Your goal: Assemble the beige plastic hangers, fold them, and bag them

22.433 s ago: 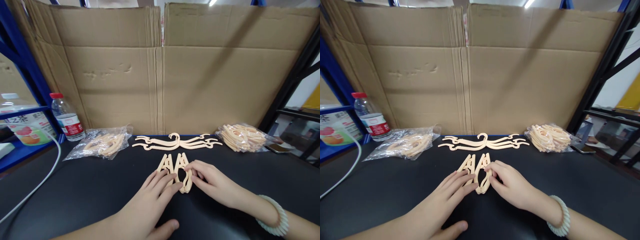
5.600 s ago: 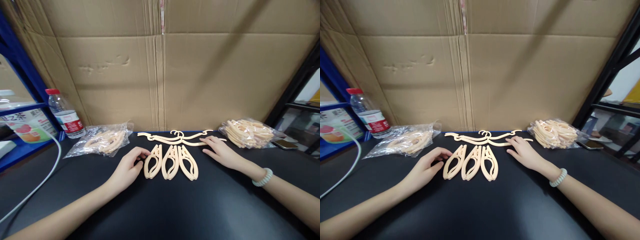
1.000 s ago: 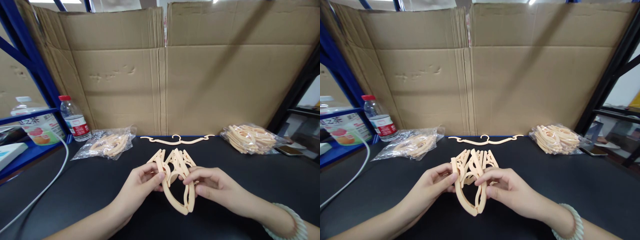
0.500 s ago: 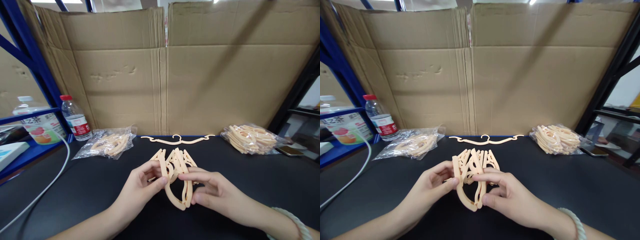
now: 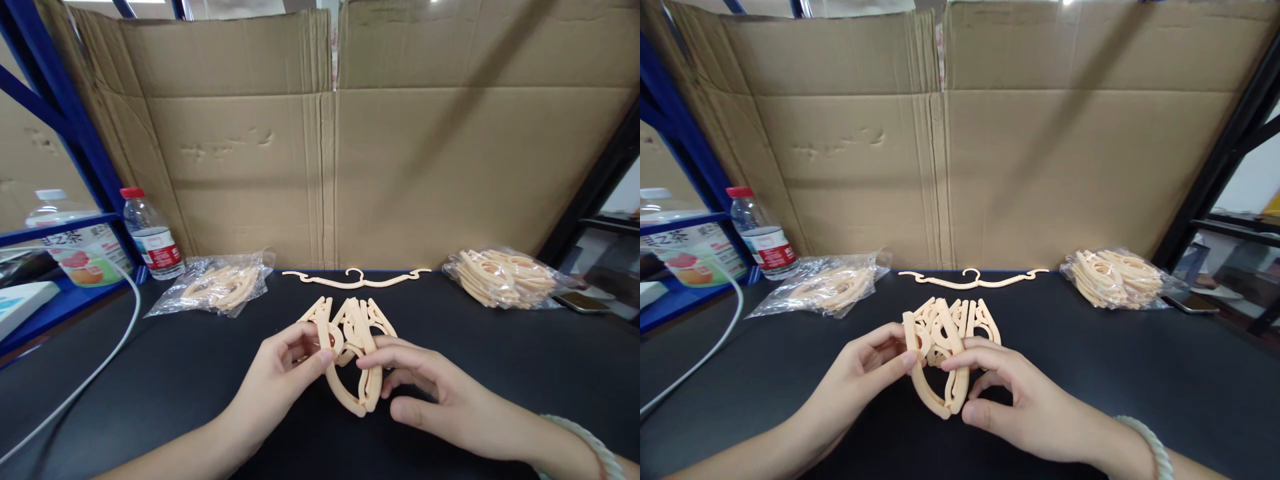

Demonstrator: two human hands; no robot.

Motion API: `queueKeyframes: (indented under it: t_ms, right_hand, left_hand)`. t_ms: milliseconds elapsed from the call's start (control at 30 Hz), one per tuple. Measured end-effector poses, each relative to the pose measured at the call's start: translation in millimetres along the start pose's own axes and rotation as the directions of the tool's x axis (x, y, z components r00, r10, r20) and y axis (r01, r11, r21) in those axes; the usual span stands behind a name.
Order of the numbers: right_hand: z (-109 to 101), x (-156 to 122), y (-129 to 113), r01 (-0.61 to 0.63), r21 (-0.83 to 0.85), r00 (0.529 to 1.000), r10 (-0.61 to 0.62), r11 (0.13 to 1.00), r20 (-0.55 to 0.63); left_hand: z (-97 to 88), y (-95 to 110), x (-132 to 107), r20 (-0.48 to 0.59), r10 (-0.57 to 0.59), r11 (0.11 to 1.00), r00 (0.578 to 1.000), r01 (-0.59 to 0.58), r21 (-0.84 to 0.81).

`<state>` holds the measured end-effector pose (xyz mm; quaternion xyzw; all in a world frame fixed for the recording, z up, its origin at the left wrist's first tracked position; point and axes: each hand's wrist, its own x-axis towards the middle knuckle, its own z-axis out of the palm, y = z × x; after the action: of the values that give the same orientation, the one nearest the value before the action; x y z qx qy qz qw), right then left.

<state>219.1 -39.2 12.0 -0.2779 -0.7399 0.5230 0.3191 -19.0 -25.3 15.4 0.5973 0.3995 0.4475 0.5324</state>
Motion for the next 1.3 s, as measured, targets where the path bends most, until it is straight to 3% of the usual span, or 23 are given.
queueKeyframes:
  t_ms: [267,500,667,800,867,967,1133,1300]
  right_hand:
    - [1.0,-4.2,-3.5,0.03,-0.284,1.0,-0.028,0.958,0.01]
    - [0.6,-3.3,-6.7,0.067,-0.282,0.997,-0.071,0.957,-0.004]
    - [-4.7,1.1,-3.4,0.023,-0.157,1.0,-0.021,0.987,0.017]
    - [-24.5,4.8,-1.3,-0.043,-0.11,0.989,0.026,0.993,-0.148]
    - [-40.7,6.1,1.3,-0.088,-0.176,0.952,0.03,0.981,-0.305]
    - [-66.3,7.0,10.4,-0.253,-0.284,0.881,0.099,0.925,-0.463]
    - [-84.8,7.5,30.0,-0.469,-0.41,0.818,0.21,0.782,-0.535]
    - [-75.0,5.9,30.2,-0.472,-0.552,0.85,0.189,0.687,-0.491]
  left_hand:
    - [1.3,-4.5,-0.5,-0.01,-0.055,0.998,0.998,0.055,-0.014]
    - [1.1,-10.5,0.0,-0.025,0.013,1.0,1.0,-0.012,0.01]
    - [3.2,-9.2,-2.0,0.026,-0.002,1.0,1.0,0.002,0.016]
    - [-0.1,-8.1,-2.2,0.029,0.076,0.981,0.997,-0.08,0.174]
    - [-2.5,-8.1,-2.3,0.053,0.162,0.946,0.985,-0.17,0.275]
    - [-5.3,-9.3,-3.2,0.126,0.278,0.866,0.952,-0.305,0.397]
    - [-9.3,-14.4,-5.7,0.247,0.378,0.73,0.892,-0.451,0.513]
    - [-11.2,-18.5,-7.7,0.253,0.413,0.655,0.875,-0.479,0.585]
